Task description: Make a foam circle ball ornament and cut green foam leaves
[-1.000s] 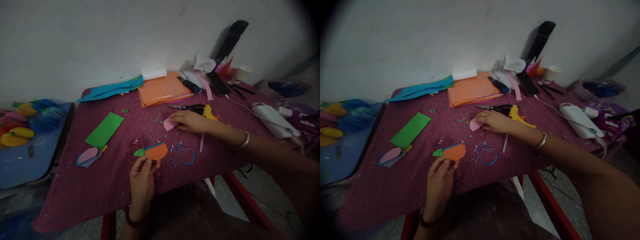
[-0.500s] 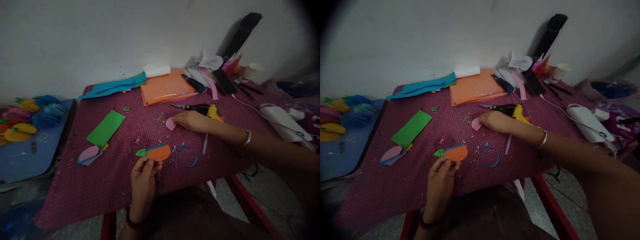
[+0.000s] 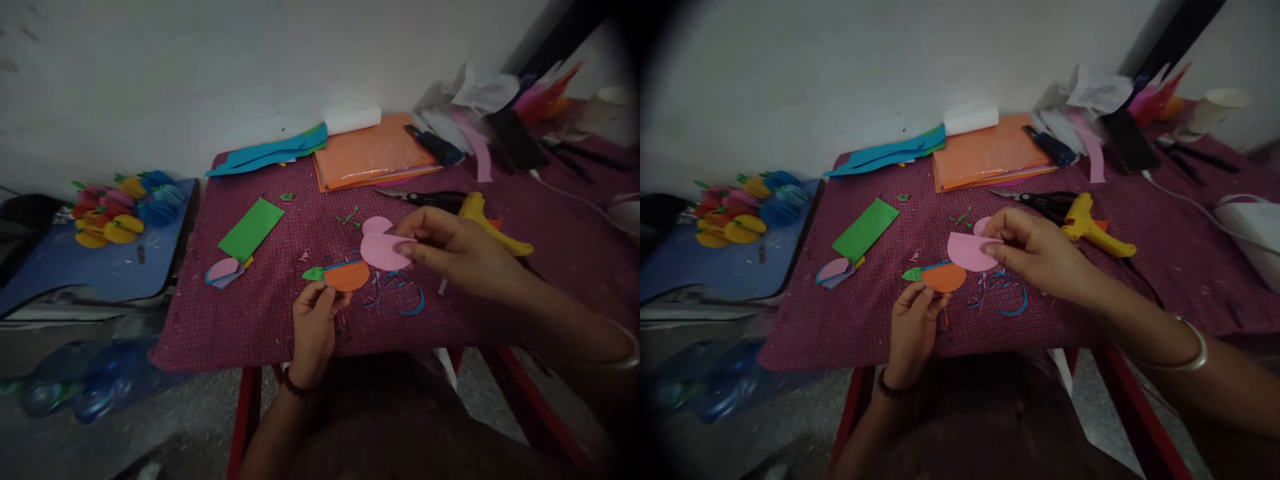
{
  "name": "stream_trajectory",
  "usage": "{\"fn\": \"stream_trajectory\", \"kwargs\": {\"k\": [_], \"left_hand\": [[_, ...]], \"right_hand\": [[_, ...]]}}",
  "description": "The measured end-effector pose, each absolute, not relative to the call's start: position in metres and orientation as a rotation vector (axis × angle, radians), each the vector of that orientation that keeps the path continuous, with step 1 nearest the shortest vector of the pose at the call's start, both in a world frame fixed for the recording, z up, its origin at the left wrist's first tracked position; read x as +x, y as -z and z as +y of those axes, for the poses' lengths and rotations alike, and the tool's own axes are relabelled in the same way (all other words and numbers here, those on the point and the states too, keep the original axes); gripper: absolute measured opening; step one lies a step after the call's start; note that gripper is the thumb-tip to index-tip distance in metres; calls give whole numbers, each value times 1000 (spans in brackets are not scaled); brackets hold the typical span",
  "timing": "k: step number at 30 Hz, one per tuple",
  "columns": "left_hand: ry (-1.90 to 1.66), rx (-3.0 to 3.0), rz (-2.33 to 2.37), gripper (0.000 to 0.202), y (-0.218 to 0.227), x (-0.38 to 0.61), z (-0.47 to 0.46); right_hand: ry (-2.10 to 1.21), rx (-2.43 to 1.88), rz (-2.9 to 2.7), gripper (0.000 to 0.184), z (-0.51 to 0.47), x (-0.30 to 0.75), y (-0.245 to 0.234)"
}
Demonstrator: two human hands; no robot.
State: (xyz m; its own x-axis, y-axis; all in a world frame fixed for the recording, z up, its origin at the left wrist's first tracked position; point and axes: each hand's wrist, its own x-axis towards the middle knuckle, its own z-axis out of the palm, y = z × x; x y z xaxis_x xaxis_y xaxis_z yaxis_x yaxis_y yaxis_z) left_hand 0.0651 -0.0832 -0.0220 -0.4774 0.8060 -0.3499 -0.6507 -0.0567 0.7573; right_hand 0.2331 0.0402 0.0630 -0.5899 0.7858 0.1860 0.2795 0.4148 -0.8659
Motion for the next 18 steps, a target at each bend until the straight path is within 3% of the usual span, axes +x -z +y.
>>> {"fn": "stream_trajectory", "kwargs": {"k": [3,9,12,18], "left_hand": [[-1764,237,1111,18,23,65,-82],[-1798,284,1086,14,26,66,-81],[-1810,279,1070,14,26,67,-81],[-1807,252,1080,16,25,67,-81]], "right_hand": [[-1184,-935,-2032,22,24,229,-58],[-1346,-926,-1927,12,16,215,-37],[-1429,-920,-1815,18,17,212,-31],[-1311,-950,-1850,14,17,220,-28]]}}
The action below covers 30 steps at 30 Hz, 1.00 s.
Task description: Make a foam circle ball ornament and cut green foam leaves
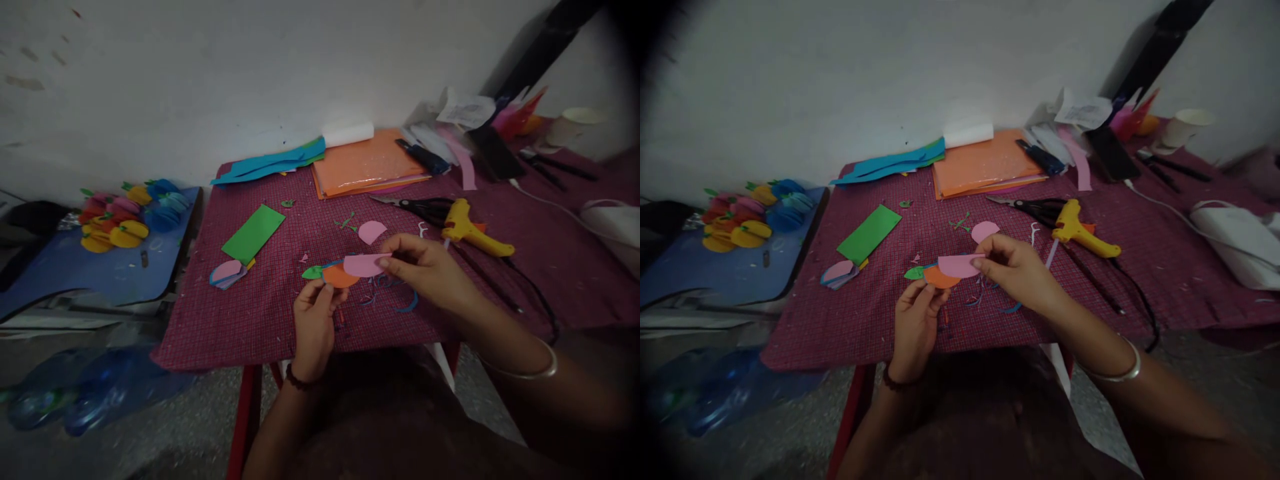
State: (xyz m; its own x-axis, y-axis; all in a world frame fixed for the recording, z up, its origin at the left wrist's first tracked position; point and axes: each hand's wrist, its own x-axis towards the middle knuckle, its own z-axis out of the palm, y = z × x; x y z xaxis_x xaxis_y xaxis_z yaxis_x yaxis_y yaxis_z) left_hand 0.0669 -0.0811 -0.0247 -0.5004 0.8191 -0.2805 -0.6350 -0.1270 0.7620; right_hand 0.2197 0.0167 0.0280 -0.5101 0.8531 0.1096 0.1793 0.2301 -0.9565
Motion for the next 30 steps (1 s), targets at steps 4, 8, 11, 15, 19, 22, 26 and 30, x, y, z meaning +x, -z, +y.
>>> {"fn": "stream_trajectory", "kwargs": {"k": [4,8,11,15,19,22,26,30], "left_hand": [[-1789,279,1092,15,25,67,-81],[-1785,286,1124,12,24,68,-81],[-1769,296,1146,12,23,68,-81],[-1766,338,1158,10,25,68,-82],[-1743,400,1162,10,26,68,-83],[-1745,392,1172,10,25,68,-84],[-1750,384,1173,9,24,69,-83],[-1748,376,1190,11,24,69,-83]], "right_hand": [[-1029,-844,-1978,13,14,221,-29],[-953,-796,-2074,11,8,213,-27],[-962,-817,-2019,10,2,206,-22],[-993,-831,-1958,11,-2,200,-14],[-1002,-831,-1957,10,-2,197,-10],[-977,-831,-1959,11,-1,197,-11],[-942,-840,-1965,11,0,196,-12],[-921,-858,-1962,10,0,196,-12]]}}
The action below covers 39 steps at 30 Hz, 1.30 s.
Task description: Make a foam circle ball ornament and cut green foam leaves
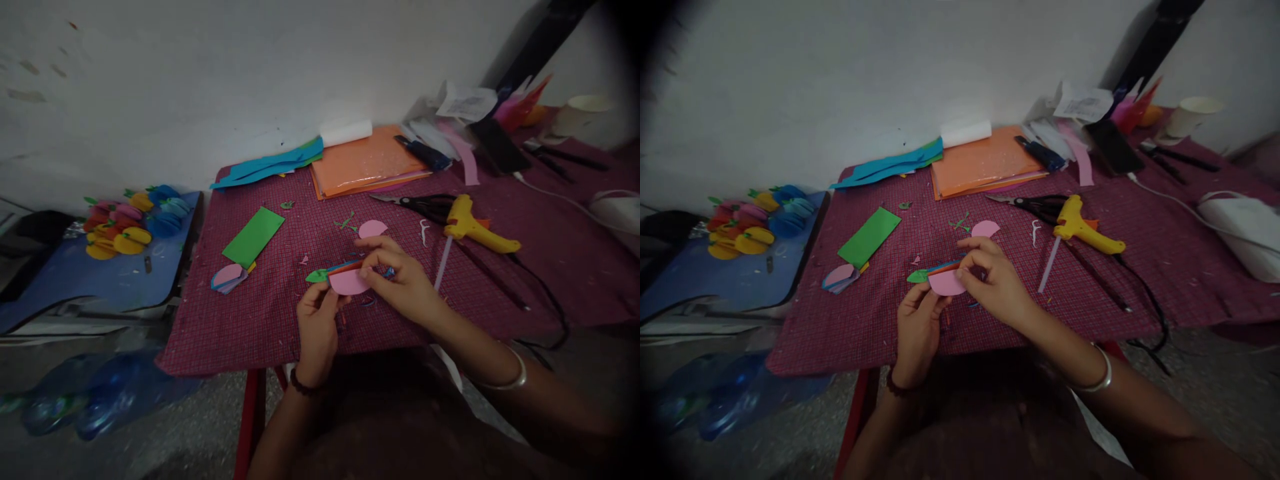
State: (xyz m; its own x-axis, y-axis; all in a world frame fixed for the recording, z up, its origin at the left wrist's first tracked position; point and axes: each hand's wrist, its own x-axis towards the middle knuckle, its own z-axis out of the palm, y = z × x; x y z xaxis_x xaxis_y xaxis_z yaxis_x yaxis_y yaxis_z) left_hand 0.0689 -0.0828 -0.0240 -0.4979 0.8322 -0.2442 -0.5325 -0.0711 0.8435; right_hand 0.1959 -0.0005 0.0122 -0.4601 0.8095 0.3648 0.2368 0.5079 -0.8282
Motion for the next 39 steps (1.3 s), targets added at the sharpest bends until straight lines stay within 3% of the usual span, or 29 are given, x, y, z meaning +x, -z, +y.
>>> {"fn": "stream_trajectory", "kwargs": {"k": [39], "left_hand": [[-1702,438,1221,12,24,69,-86]], "right_hand": [[-781,-910,-1985,13,-5,189,-7]]}}
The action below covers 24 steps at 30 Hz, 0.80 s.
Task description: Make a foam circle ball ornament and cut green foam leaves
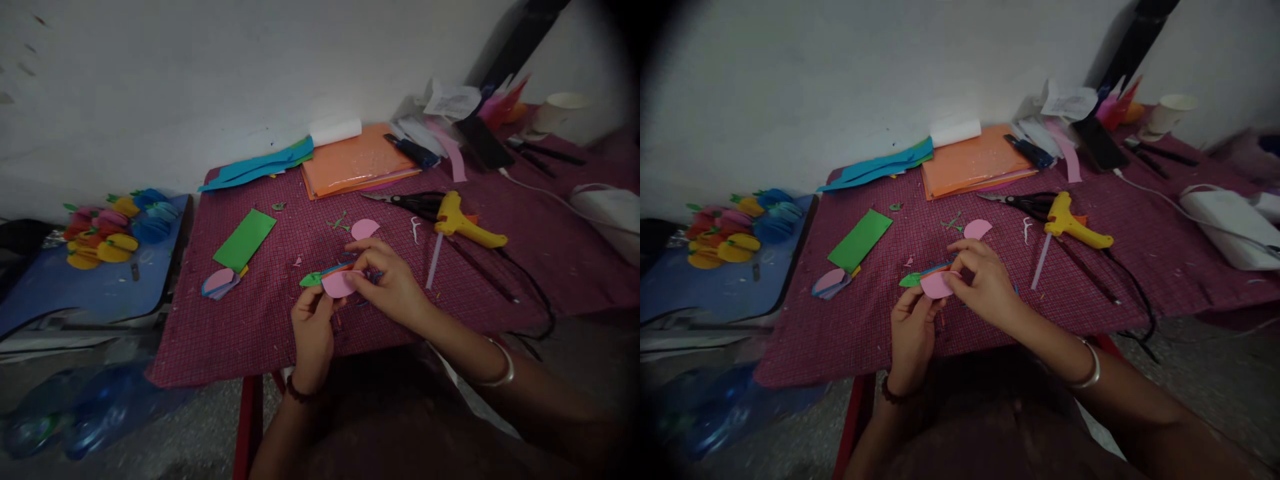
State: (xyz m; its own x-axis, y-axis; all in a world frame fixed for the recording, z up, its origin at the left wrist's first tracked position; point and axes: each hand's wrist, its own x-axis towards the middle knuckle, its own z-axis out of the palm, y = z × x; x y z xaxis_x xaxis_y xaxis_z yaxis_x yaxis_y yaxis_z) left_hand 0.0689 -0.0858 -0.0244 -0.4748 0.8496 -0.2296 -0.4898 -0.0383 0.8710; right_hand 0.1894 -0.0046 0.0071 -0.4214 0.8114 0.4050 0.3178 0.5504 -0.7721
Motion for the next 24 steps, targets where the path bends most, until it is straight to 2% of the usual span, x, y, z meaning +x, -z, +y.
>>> {"fn": "stream_trajectory", "kwargs": {"k": [20,24], "left_hand": [[-1719,477,1200,11,25,68,-88],[-1726,470,1188,10,26,68,-88]], "right_hand": [[-751,-943,-1958,20,-5,188,-8],[-798,-999,-1928,33,-5,187,-7]]}}
